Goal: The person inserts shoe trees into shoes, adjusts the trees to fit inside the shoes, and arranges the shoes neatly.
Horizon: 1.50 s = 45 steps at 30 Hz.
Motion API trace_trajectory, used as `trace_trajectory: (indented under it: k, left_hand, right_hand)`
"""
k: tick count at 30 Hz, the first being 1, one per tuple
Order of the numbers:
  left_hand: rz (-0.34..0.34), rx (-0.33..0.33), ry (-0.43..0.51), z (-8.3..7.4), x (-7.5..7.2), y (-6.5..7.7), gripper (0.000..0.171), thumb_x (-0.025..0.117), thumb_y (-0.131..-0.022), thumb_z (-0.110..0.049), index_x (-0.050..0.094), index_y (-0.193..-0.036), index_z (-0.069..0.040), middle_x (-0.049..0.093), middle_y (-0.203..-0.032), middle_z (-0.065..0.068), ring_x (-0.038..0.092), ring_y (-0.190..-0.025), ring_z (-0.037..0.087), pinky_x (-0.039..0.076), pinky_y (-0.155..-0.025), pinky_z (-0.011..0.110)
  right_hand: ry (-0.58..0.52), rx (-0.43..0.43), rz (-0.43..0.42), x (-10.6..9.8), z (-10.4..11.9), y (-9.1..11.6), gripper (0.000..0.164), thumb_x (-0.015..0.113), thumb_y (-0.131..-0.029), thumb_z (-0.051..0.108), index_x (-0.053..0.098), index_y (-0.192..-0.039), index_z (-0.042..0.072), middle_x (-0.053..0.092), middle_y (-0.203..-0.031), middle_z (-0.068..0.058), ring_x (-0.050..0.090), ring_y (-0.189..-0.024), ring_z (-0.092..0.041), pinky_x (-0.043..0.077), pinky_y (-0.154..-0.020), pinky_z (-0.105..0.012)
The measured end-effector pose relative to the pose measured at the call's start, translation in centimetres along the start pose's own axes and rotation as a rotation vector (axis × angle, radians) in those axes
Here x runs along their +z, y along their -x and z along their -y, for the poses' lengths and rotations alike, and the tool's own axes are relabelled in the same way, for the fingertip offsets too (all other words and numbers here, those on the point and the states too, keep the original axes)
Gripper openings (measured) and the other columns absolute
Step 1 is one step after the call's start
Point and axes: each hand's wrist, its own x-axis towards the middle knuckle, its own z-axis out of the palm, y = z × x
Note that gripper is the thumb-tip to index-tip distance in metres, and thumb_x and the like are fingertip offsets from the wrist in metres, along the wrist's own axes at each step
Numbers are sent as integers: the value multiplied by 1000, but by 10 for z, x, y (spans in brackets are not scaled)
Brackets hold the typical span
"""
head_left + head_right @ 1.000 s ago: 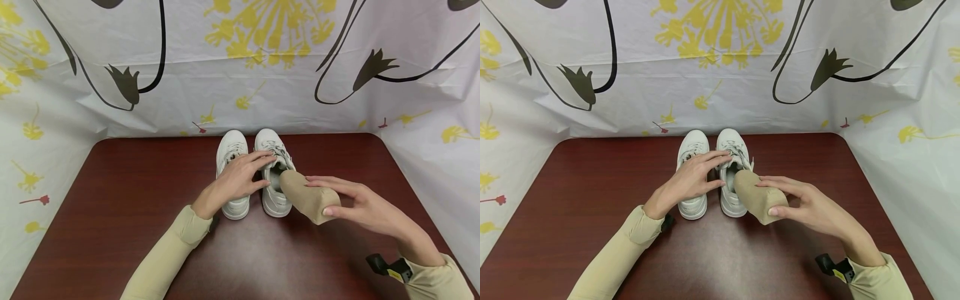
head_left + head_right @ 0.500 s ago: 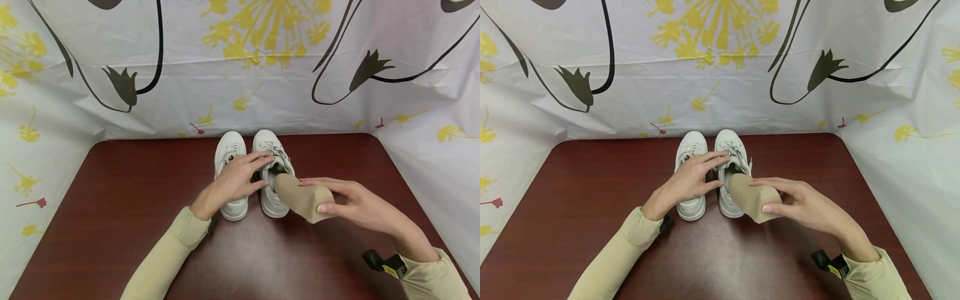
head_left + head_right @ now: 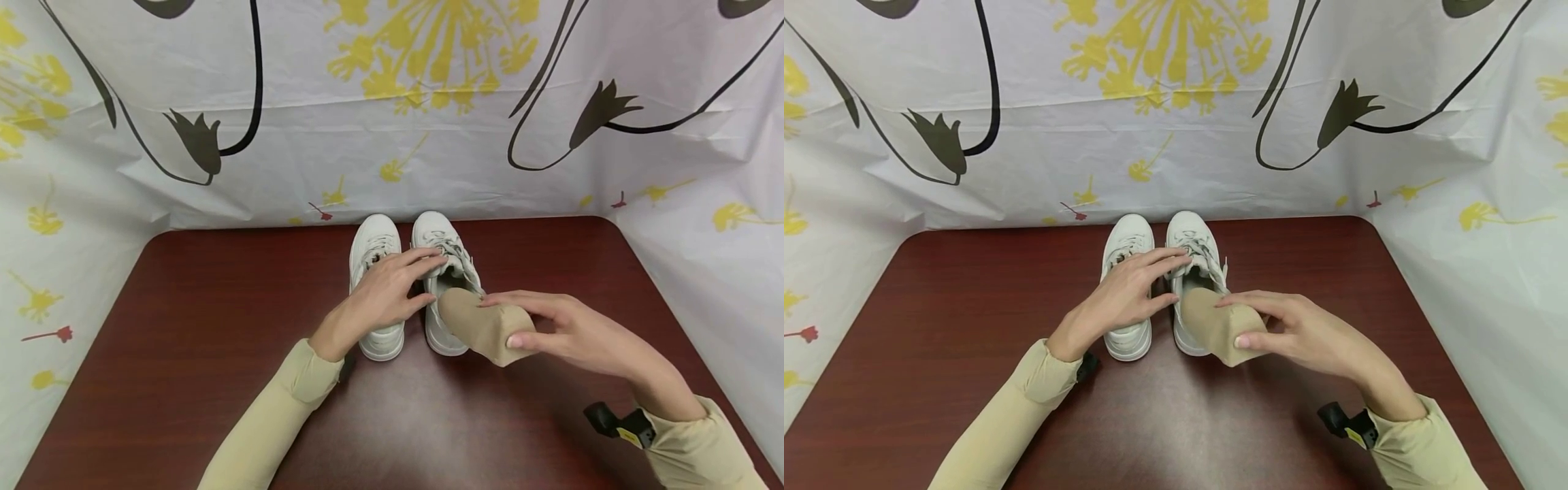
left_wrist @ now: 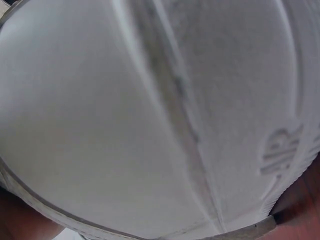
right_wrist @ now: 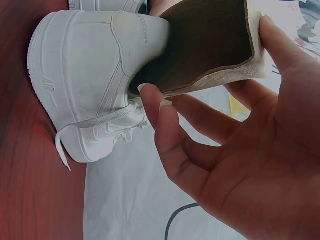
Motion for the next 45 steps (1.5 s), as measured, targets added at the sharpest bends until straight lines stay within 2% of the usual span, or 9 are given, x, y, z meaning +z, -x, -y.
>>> trace_trajectory:
  k: [11,20,26,29,32,36,38,42,45]
  left_hand:
    - [-20,1,20,0,2,0,57,74,-90,-24,55,-143,-15,50,-147,3,51,-131,20,42,-105,40]
    - [-72,18,59,2,2,-1,56,78,-87,-21,59,-139,-13,55,-144,4,55,-128,19,44,-104,36]
    - [-77,14,69,2,2,0,56,78,-86,-19,59,-139,-12,55,-143,5,55,-128,19,43,-105,36]
    - [-81,19,70,3,2,1,56,78,-86,-19,59,-138,-12,55,-143,5,55,-128,19,44,-104,36]
    - [-84,21,71,2,3,1,56,78,-86,-19,59,-138,-12,55,-143,5,55,-128,19,44,-104,37]
    - [-85,17,75,2,3,1,56,78,-86,-18,59,-138,-12,55,-144,5,55,-128,19,44,-104,37]
    - [-82,12,76,1,3,1,56,78,-86,-19,59,-139,-13,55,-144,4,55,-128,19,44,-104,37]
    - [-80,8,75,1,3,0,56,78,-86,-19,59,-139,-13,54,-144,4,55,-128,19,44,-104,37]
    - [-81,12,74,1,3,-1,56,78,-86,-19,59,-139,-13,54,-144,4,55,-128,19,44,-105,36]
  right_hand:
    - [-12,23,1,-4,-3,-8,45,70,-94,24,58,-136,35,63,-125,17,60,-105,-6,46,-88,-20]
    - [-39,51,12,-5,-1,-17,39,68,-96,26,59,-133,33,65,-107,13,60,-93,-8,49,-79,-26]
    - [-35,67,9,-2,-2,-23,37,67,-96,26,60,-132,30,65,-104,12,60,-93,-8,49,-80,-27]
    - [5,61,-24,2,-1,-21,38,69,-95,26,61,-132,26,65,-108,13,60,-96,-7,49,-82,-27]
    - [78,31,-98,7,0,-18,39,73,-91,27,65,-129,24,64,-114,14,59,-101,-5,49,-83,-27]
    - [71,-17,-199,12,2,-17,42,78,-87,23,66,-127,24,65,-117,14,60,-99,-5,50,-79,-23]
    - [56,-39,-241,14,3,-17,49,80,-85,19,65,-131,24,67,-118,12,62,-99,-5,49,-79,-19]
    - [75,-76,-322,17,4,-16,60,83,-81,15,62,-137,21,67,-122,9,62,-108,-6,45,-89,-15]
    - [62,-74,-347,18,4,-15,63,84,-79,13,62,-137,23,66,-123,9,62,-111,-7,43,-95,-16]
